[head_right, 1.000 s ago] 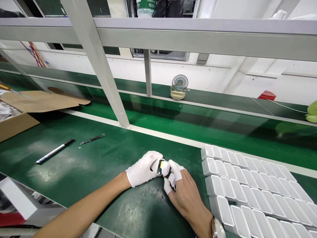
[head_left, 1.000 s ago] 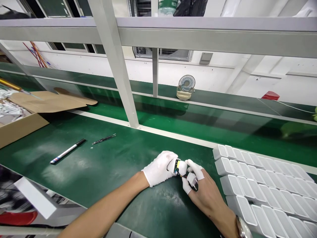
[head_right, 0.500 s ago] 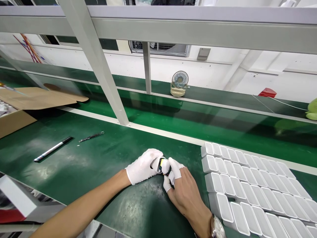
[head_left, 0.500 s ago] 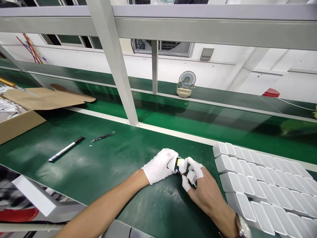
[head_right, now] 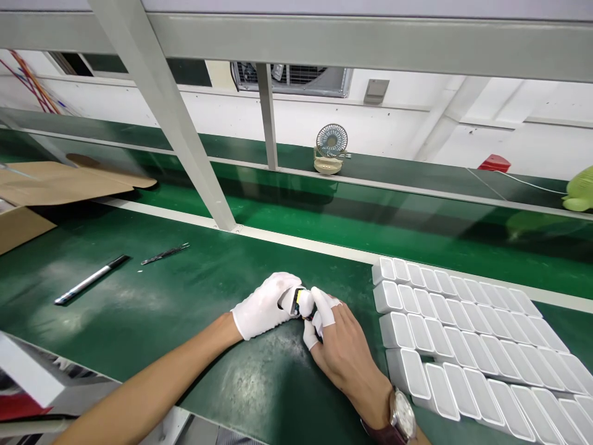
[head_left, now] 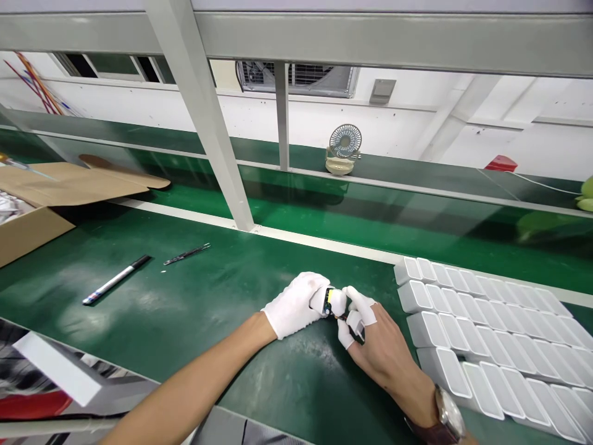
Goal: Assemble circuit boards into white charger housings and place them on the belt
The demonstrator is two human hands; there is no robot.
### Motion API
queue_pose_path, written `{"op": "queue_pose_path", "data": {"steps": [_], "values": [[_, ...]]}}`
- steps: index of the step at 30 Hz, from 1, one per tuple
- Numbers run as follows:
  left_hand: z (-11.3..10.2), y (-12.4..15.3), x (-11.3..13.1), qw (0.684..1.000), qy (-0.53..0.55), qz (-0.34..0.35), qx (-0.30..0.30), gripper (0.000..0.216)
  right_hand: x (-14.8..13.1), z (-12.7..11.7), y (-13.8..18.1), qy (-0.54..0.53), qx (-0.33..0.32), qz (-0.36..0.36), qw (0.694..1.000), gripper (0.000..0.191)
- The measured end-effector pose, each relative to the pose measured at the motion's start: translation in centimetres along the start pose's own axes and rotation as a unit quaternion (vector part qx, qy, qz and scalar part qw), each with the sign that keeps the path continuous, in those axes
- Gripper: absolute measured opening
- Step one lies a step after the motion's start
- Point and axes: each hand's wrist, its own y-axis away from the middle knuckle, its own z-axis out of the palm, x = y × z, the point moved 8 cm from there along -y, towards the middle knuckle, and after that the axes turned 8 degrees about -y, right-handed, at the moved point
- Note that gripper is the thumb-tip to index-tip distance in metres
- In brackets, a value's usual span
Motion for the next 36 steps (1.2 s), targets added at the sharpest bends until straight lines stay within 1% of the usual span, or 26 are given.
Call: {"op": "queue_pose_path", "data": {"steps": [5,8,11,14,16,17,19,20,22,24,27,29,33,36], "values": [[-0.1,0.2,0.4,1.0,-0.014,0.006,0.002,0.017,-0.2,-0.2,-0.1,-0.011,0.001,-0.005,1.0,0.068],[-0.3,0.1,0.5,1.0,-0.014,0.012,0.011,0.018,0.0,0.0,0.1,-0.015,-0.002,-0.011,1.0,0.069],[-0.3,-0.2,0.4,1.0,-0.016,0.011,-0.001,0.018,0.3,0.3,0.2,-0.022,0.0,-0.014,1.0,0.068],[0.1,-0.2,0.1,1.0,-0.019,0.006,-0.018,0.016,0.8,0.5,0.2,-0.026,0.004,-0.001,1.0,0.065],[0.3,0.1,-0.3,1.0,-0.017,-0.004,-0.018,0.026,1.0,0.5,0.2,-0.035,0.006,0.009,0.999,0.062],[0.5,0.3,-0.5,1.0,-0.015,-0.01,-0.017,0.037,0.9,0.4,0.2,-0.044,0.011,0.013,0.999,0.061],[0.9,0.8,-0.8,1.0,-0.006,-0.012,-0.026,0.058,0.9,-0.2,0.1,-0.061,0.036,0.021,0.997,0.06],[1.2,1.1,-0.8,0.999,-0.001,-0.004,-0.035,0.062,0.8,-0.6,0.1,-0.066,0.053,0.024,0.996,0.06],[1.6,1.4,-0.5,0.999,0.007,0.021,-0.049,0.059,0.6,-1.3,0.0,-0.069,0.078,0.021,0.994,0.062],[1.5,1.6,-0.5,0.998,0.016,0.032,-0.047,0.052,0.4,-1.6,-0.1,-0.078,0.08,0.005,0.994,0.064],[0.9,1.3,-1.1,0.998,0.046,0.0,-0.036,0.042,0.1,-1.5,-0.1,-0.106,0.067,-0.027,0.992,0.065],[0.7,1.1,-1.5,0.996,0.071,-0.024,-0.047,0.037,0.1,-1.3,-0.1,-0.111,0.071,-0.036,0.991,0.06],[0.7,0.7,-1.4,0.985,0.127,-0.053,-0.101,0.039,0.5,-0.8,-0.2,-0.091,0.082,-0.036,0.992,0.051],[1.2,0.7,-1.3,0.966,0.196,-0.091,-0.144,0.039,0.8,-0.6,-0.1,-0.093,0.08,-0.051,0.991,0.049]]}}
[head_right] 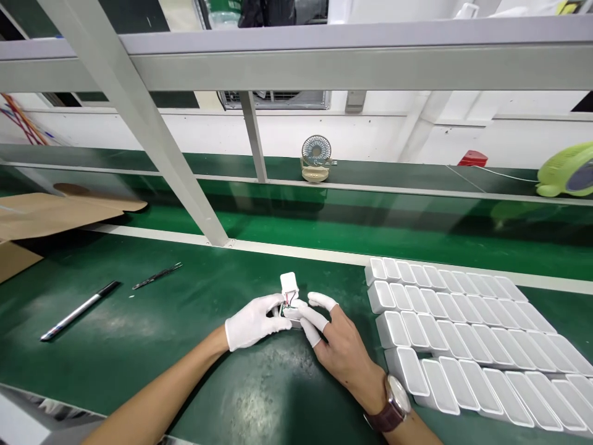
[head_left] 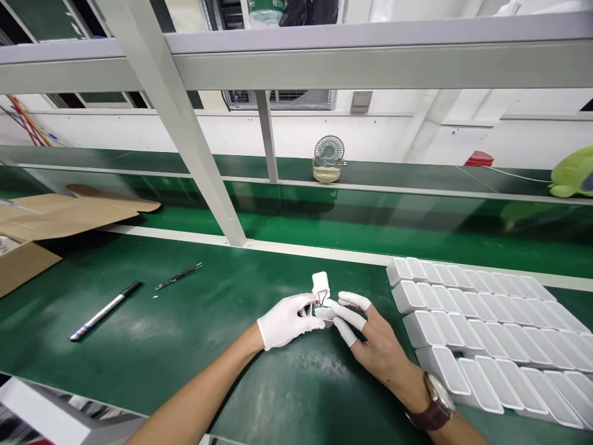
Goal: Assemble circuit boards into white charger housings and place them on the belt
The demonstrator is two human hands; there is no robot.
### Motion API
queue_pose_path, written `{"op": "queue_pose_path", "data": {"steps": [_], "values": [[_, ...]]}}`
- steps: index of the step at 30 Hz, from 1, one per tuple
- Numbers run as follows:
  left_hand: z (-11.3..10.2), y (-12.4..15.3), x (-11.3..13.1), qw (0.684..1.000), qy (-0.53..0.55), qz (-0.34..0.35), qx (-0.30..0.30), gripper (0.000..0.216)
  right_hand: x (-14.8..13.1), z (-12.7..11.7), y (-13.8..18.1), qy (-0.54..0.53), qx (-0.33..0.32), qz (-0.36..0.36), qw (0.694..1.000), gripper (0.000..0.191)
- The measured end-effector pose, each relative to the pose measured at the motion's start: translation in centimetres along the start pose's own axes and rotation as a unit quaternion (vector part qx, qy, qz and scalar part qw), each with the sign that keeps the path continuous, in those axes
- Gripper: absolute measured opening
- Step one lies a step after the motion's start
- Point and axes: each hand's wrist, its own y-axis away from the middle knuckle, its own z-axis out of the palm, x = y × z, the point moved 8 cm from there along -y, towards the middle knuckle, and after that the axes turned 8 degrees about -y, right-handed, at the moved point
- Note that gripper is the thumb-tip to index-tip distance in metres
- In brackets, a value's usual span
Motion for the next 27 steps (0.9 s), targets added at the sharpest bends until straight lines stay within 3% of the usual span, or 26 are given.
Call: {"op": "queue_pose_path", "data": {"steps": [5,10,12,14,17,21,25,27], "values": [[0.1,-0.1,-0.5,0.999,0.01,-0.03,0.01,0.039,0.3,0.6,0.1,-0.028,-0.039,-0.005,0.999,0.048],[0.5,-0.2,-0.6,1.0,-0.016,-0.014,0.007,0.032,0.1,0.7,0.1,-0.015,-0.031,-0.011,0.999,0.045],[0.1,-0.2,-0.3,0.996,-0.077,0.0,0.046,0.024,0.2,0.4,0.0,-0.007,-0.018,-0.003,1.0,0.044],[-0.8,0.1,0.4,0.981,-0.145,0.029,0.125,0.017,0.3,0.0,0.0,-0.006,0.002,0.014,1.0,0.046],[-1.6,0.6,1.7,0.949,-0.215,0.075,0.217,0.009,0.9,0.1,0.2,-0.012,-0.016,0.075,0.997,0.065],[-0.2,0.3,2.3,0.939,-0.281,0.109,0.163,0.012,1.3,1.7,0.8,-0.02,-0.081,0.126,0.988,0.085],[0.1,0.3,2.6,0.918,-0.322,0.136,0.189,0.039,1.7,2.3,0.9,-0.016,-0.092,0.131,0.987,0.063],[0.5,-0.1,2.7,0.911,-0.354,0.127,0.17,0.033,2.1,2.5,0.9,-0.033,-0.108,0.142,0.983,0.053]]}}
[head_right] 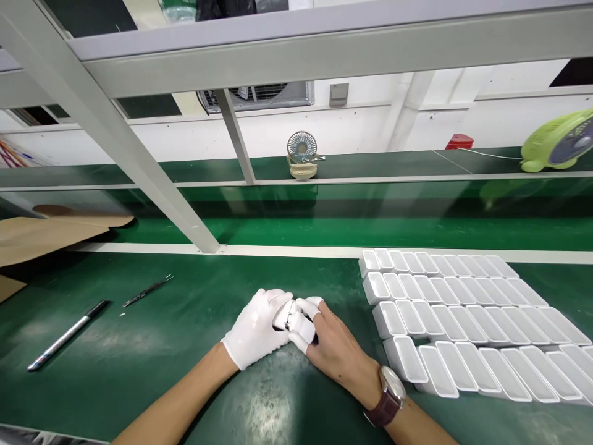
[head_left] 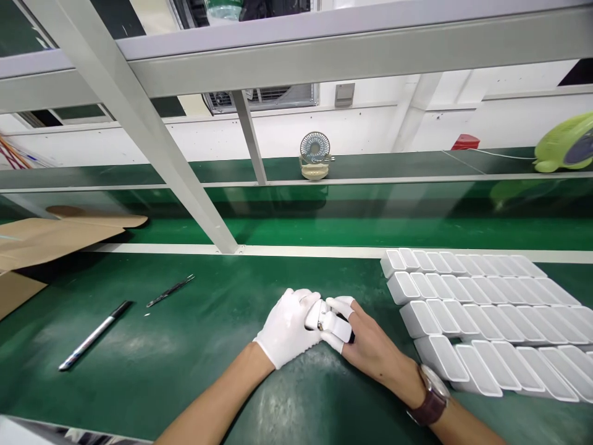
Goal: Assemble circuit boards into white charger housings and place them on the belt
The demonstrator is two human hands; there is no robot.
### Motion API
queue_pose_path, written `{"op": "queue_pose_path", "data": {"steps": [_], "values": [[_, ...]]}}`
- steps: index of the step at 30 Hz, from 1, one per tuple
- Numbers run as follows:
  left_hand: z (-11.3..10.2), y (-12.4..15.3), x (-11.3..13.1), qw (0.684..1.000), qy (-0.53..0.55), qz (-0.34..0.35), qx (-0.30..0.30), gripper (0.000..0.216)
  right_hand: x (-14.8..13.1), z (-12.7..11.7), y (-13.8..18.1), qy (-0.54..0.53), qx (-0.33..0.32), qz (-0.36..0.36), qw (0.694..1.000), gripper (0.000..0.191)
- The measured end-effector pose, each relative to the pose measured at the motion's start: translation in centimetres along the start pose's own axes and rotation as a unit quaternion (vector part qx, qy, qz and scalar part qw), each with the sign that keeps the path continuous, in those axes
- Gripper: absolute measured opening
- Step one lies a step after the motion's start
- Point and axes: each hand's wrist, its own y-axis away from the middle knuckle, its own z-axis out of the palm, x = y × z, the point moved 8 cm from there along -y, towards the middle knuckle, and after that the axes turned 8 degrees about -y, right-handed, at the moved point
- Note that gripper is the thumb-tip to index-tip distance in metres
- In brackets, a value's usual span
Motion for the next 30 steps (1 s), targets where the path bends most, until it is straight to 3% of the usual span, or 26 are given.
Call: {"op": "queue_pose_path", "data": {"steps": [3,7,12,18,25,30], "values": [[0.1,-0.7,0.3,0.999,-0.025,0.002,-0.048,0.011,0.1,0.0,0.0,-0.022,-0.024,-0.001,0.999,0.049],[-0.5,-1.1,0.1,0.999,0.008,-0.017,-0.049,0.02,0.0,0.0,0.1,-0.012,-0.013,-0.021,1.0,0.055],[0.9,-0.2,-1.1,0.991,0.05,-0.091,-0.091,0.023,-0.3,0.2,0.3,-0.004,0.002,-0.04,0.999,0.053],[-0.4,0.2,0.0,0.996,0.083,-0.029,-0.005,0.039,-1.3,-0.3,0.5,-0.005,0.019,-0.095,0.995,0.053],[-0.9,0.5,0.2,0.996,0.075,0.027,0.033,0.044,-2.9,-1.5,0.8,0.006,0.029,-0.17,0.985,0.061],[-1.8,0.8,-2.1,0.992,0.068,0.021,0.103,0.06,-3.3,-3.7,0.9,-0.017,0.128,-0.178,0.976,0.062]]}}
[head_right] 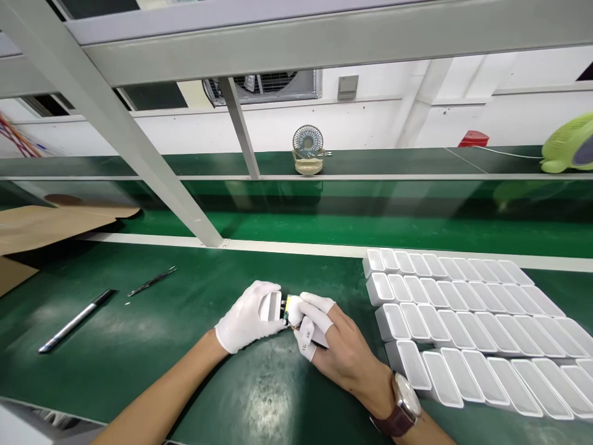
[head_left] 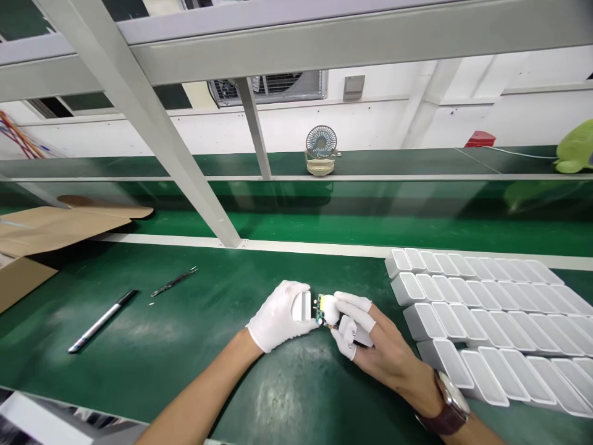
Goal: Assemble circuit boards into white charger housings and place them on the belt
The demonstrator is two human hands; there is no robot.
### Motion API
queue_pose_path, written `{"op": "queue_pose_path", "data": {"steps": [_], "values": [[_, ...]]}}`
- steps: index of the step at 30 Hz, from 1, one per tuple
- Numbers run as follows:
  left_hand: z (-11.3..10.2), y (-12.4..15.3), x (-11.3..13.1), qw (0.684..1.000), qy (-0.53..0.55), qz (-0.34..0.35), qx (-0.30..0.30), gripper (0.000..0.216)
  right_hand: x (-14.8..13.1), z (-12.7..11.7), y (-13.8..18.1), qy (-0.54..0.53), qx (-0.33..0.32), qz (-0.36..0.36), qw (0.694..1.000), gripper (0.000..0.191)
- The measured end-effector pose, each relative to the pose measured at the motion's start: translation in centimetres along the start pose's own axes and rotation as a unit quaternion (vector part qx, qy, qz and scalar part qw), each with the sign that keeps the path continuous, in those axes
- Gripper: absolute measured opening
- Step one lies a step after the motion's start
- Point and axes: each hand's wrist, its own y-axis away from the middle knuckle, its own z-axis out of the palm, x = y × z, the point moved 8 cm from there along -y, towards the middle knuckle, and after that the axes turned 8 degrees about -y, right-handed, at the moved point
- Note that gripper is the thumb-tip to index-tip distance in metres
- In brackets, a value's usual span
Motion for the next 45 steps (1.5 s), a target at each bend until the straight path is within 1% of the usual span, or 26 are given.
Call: {"op": "queue_pose_path", "data": {"steps": [2,4,9,14,16,22,30,36,40,45], "values": [[-0.1,0.1,-1.0,0.999,0.01,-0.031,-0.002,0.07,-0.1,-0.3,-0.1,0.0,0.021,0.002,1.0,0.062],[-0.3,0.2,-1.2,0.999,0.026,-0.036,0.0,0.076,-0.4,-0.3,-0.1,0.0,0.019,-0.012,1.0,0.063],[-0.2,0.5,0.0,0.998,0.064,0.005,0.02,0.08,-1.1,0.3,0.8,0.001,-0.005,-0.057,0.998,0.066],[0.2,0.8,0.3,0.996,0.08,0.021,0.024,0.084,-0.8,0.9,1.5,-0.017,-0.019,-0.058,0.998,0.065],[0.2,0.7,0.4,0.996,0.083,0.018,0.014,0.081,-0.7,1.1,1.6,-0.023,-0.024,-0.056,0.998,0.065],[0.4,-0.5,1.1,0.994,0.079,-0.021,-0.07,0.057,-0.8,1.3,1.4,-0.01,-0.044,-0.057,0.997,0.067],[0.2,-1.5,1.6,0.988,0.095,-0.024,-0.12,0.053,-0.4,1.6,1.6,-0.025,-0.048,-0.031,0.998,0.066],[0.3,-1.6,1.6,0.985,0.098,-0.034,-0.135,0.053,-0.6,1.5,1.4,-0.008,-0.04,-0.026,0.999,0.066],[0.2,-1.5,1.6,0.986,0.098,-0.04,-0.132,0.052,-0.8,1.6,1.3,0.005,-0.048,-0.035,0.998,0.063],[0.3,-1.2,1.4,0.987,0.098,-0.043,-0.122,0.053,-1.0,1.5,1.0,0.005,-0.057,-0.038,0.998,0.065]]}}
